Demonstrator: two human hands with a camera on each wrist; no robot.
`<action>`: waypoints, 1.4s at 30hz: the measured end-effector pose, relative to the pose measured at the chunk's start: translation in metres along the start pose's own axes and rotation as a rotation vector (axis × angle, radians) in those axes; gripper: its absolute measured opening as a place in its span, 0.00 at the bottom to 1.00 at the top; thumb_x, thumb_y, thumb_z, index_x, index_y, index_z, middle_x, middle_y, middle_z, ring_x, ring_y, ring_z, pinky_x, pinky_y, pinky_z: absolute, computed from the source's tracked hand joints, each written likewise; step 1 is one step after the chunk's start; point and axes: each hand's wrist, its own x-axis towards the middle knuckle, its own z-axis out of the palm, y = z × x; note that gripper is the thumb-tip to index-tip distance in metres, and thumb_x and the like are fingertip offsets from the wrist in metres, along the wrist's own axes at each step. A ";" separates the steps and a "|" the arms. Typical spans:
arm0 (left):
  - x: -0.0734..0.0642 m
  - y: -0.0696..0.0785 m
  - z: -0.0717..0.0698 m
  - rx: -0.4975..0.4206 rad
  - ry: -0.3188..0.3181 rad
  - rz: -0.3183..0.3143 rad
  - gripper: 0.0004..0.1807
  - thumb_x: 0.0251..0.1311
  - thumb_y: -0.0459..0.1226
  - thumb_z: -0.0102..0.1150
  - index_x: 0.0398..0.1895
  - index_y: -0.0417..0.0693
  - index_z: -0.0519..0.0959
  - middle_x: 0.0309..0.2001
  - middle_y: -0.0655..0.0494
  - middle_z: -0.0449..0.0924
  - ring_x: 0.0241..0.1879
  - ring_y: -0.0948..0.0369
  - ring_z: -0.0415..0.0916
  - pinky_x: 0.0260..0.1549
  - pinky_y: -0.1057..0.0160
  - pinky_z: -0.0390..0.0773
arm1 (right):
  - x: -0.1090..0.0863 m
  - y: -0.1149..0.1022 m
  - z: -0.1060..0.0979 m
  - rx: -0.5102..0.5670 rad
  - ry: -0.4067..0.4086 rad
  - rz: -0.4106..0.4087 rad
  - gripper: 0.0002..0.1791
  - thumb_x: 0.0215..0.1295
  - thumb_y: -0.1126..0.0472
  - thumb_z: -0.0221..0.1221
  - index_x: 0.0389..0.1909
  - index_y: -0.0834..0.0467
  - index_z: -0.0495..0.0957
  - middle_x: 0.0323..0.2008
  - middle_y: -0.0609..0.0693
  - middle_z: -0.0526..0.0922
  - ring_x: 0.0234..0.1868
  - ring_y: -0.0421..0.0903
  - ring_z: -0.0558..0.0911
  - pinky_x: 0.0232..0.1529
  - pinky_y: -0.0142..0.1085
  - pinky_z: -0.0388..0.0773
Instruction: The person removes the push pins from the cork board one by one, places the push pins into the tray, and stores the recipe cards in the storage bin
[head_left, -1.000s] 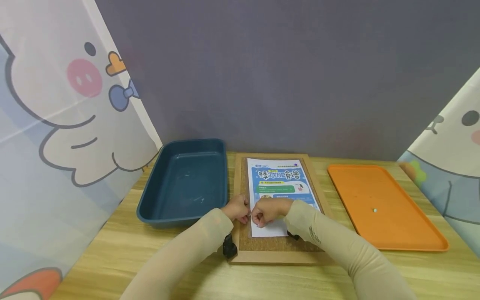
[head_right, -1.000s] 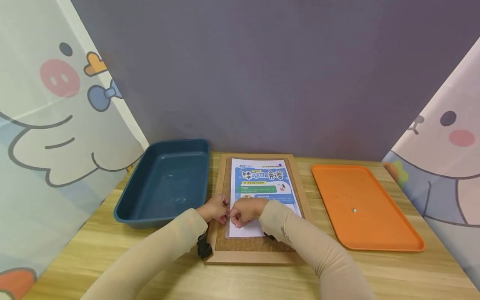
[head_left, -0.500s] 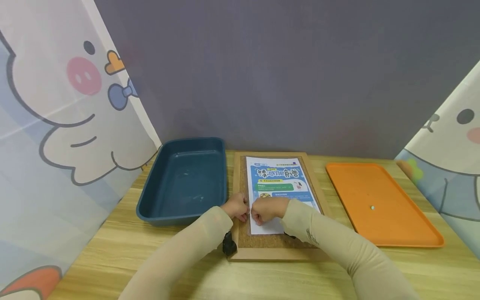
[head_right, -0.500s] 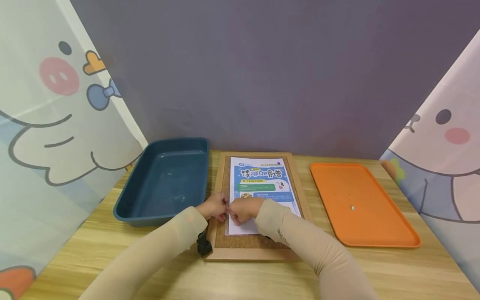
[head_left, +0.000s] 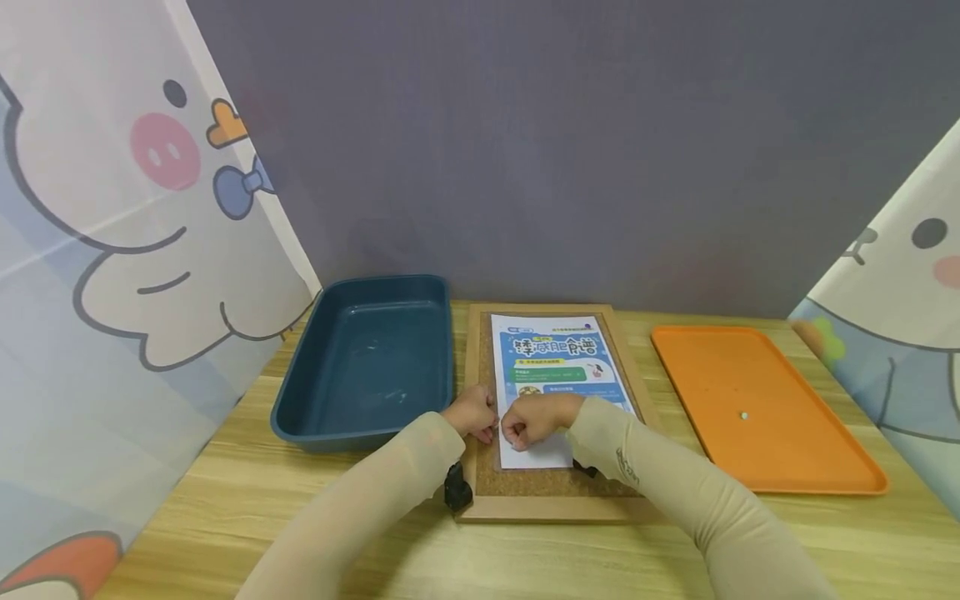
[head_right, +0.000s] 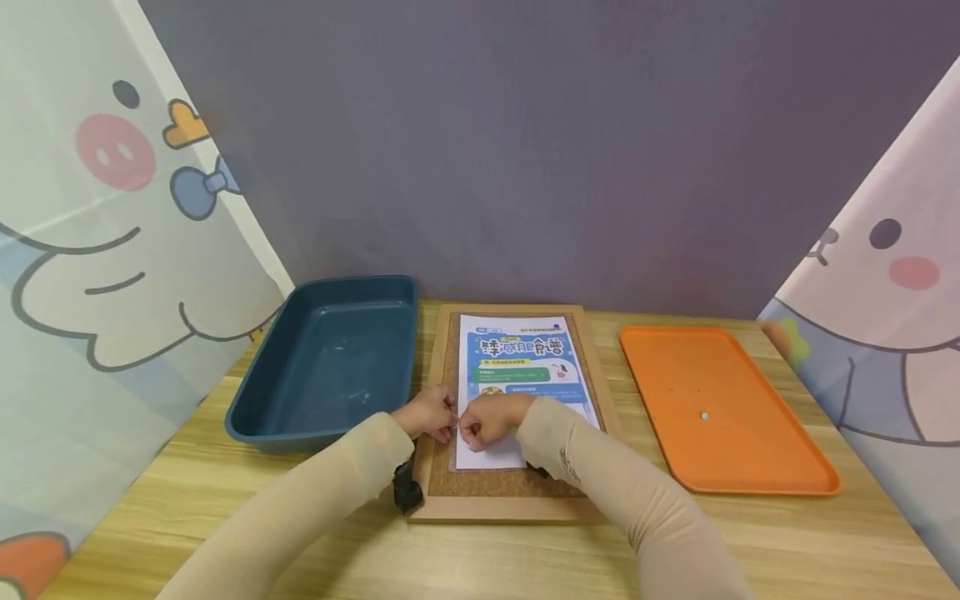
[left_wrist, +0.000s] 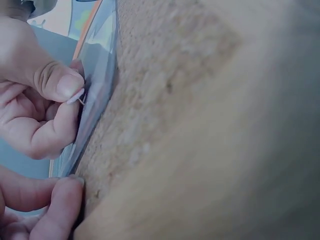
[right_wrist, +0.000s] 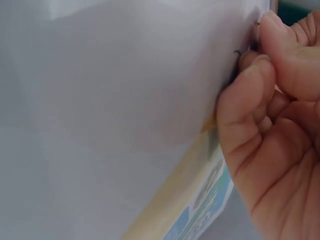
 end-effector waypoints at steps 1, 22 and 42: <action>0.000 0.000 0.000 0.001 -0.001 0.001 0.12 0.53 0.16 0.51 0.29 0.38 0.63 0.22 0.42 0.70 0.12 0.60 0.71 0.18 0.61 0.82 | 0.000 0.000 0.000 0.011 -0.003 0.004 0.12 0.59 0.74 0.58 0.20 0.58 0.73 0.17 0.38 0.69 0.19 0.32 0.65 0.23 0.22 0.63; -0.002 0.001 -0.001 0.013 0.012 -0.034 0.10 0.54 0.17 0.53 0.35 0.33 0.66 0.22 0.42 0.72 0.13 0.60 0.72 0.20 0.60 0.82 | -0.008 0.002 0.005 0.062 0.038 0.092 0.11 0.63 0.69 0.60 0.22 0.58 0.74 0.18 0.39 0.68 0.19 0.32 0.67 0.22 0.22 0.64; -0.003 0.003 0.000 0.059 0.014 -0.042 0.08 0.57 0.19 0.54 0.37 0.31 0.68 0.24 0.42 0.72 0.16 0.58 0.73 0.22 0.60 0.83 | -0.045 0.016 -0.004 0.034 0.116 0.127 0.05 0.59 0.70 0.59 0.24 0.60 0.78 0.23 0.41 0.74 0.25 0.34 0.67 0.31 0.26 0.68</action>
